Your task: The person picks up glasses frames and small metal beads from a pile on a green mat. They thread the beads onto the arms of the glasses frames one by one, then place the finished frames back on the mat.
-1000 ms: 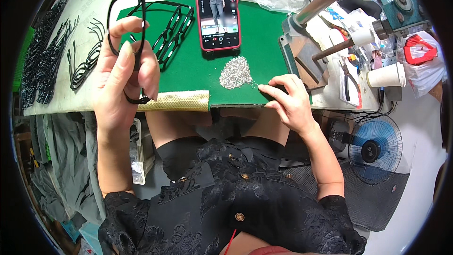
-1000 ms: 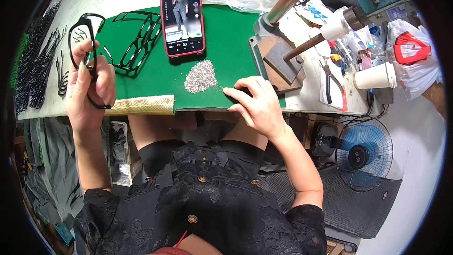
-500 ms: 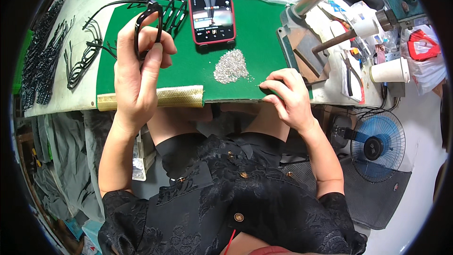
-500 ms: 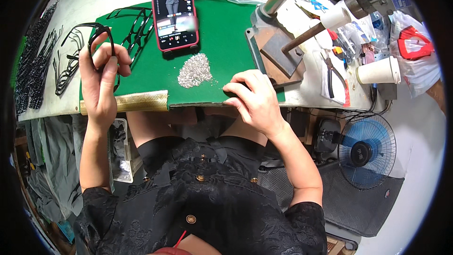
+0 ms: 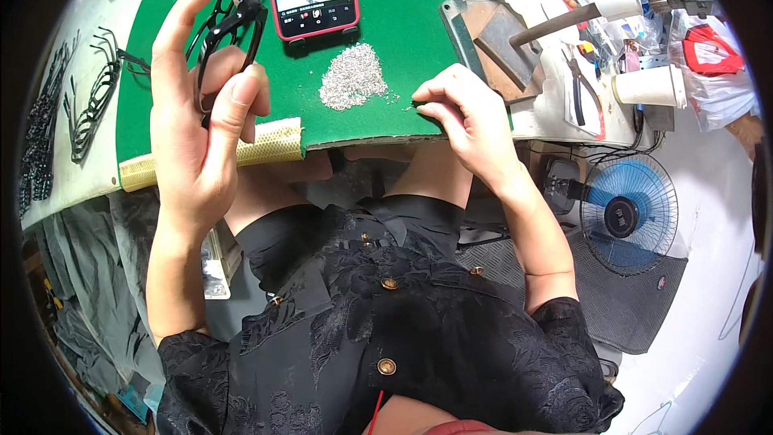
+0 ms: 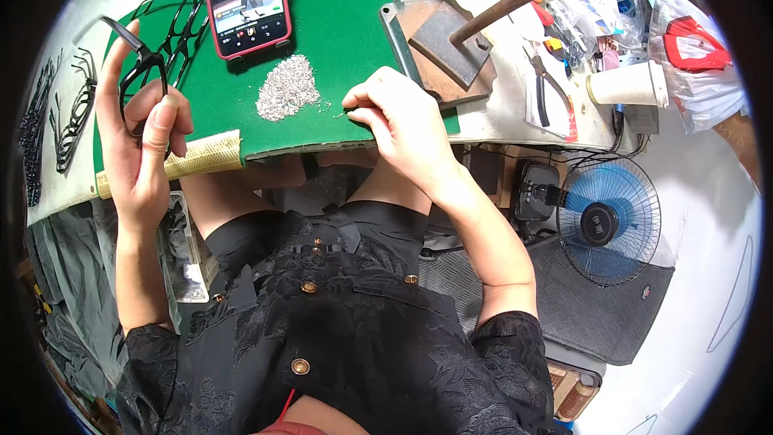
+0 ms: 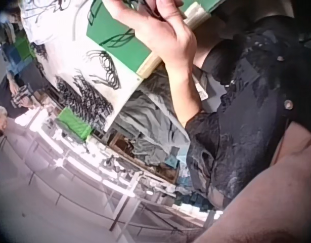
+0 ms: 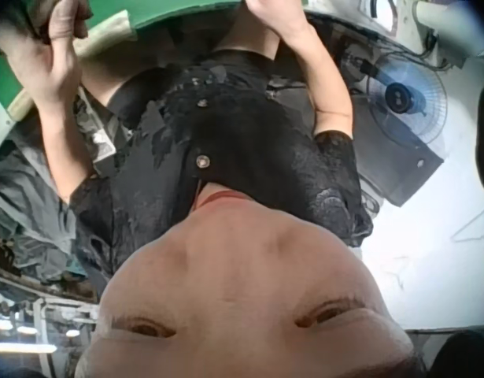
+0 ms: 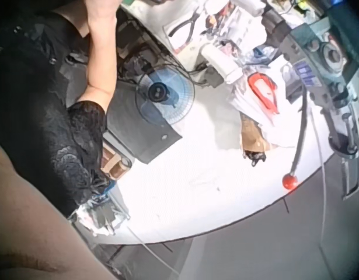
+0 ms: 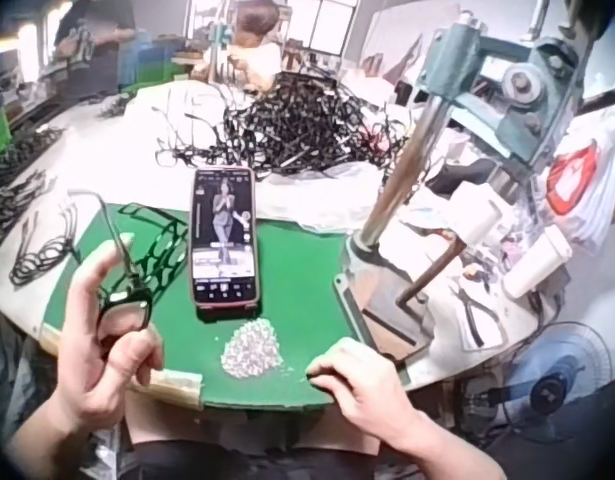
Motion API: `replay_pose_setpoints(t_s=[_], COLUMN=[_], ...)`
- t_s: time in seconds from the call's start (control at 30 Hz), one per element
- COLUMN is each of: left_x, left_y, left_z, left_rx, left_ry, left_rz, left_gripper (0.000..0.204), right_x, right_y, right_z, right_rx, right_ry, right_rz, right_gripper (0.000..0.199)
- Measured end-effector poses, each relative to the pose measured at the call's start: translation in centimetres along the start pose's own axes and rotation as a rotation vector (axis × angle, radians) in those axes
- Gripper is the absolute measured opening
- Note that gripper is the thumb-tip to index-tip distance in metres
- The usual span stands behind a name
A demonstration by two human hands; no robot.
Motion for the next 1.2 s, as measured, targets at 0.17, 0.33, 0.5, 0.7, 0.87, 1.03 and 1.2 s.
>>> replay_pose_setpoints(t_s=[0.17, 0.33, 0.5, 0.7, 0.87, 1.03, 1.2], left_x=[0.8, 0.7, 0.5, 0.6, 0.2, 0.2, 0.5], left_y=[-0.7, -0.4, -0.6, -0.4, -0.3, -0.4, -0.5], left_z=[-0.1, -0.6, -0.6, -1.1, -1.1, -1.2, -1.2], left_rx=[0.063, 0.165, 0.206, 0.197, 0.202, 0.19, 0.152], left_ry=[-0.083, -0.026, -0.021, 0.032, 0.066, 0.026, -0.063], left_rz=[0.157, 0.194, 0.235, 0.171, 0.059, 0.055, 0.123], left_gripper=[0.061, 0.062, 0.055, 0.045, 0.041, 0.038, 0.036], right_x=[0.1, 0.1, -0.5, -0.5, -0.7, -0.6, 0.1], right_y=[0.0, -0.1, -0.1, -0.2, -0.3, -0.7, -1.2], right_z=[0.4, 0.7, 0.7, 0.7, 0.9, 0.8, 0.8], right_rx=[0.037, 0.051, 0.08, 0.093, 0.094, 0.069, 0.035], right_ry=[0.042, 0.034, 0.063, 0.047, 0.048, 0.049, 0.107], right_rz=[-0.031, -0.038, -0.049, -0.003, -0.041, -0.117, -0.247], right_gripper=[0.014, 0.013, 0.011, 0.01, 0.01, 0.011, 0.013])
Point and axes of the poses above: each hand's wrist, its own z-axis towards the middle knuckle, its own y-axis out of the back of the hand, x = y × z, the point moved 1 cm from there along z, towards the middle knuckle, and after that the axes turned 11 degrees about z, right-handed, at the moved point
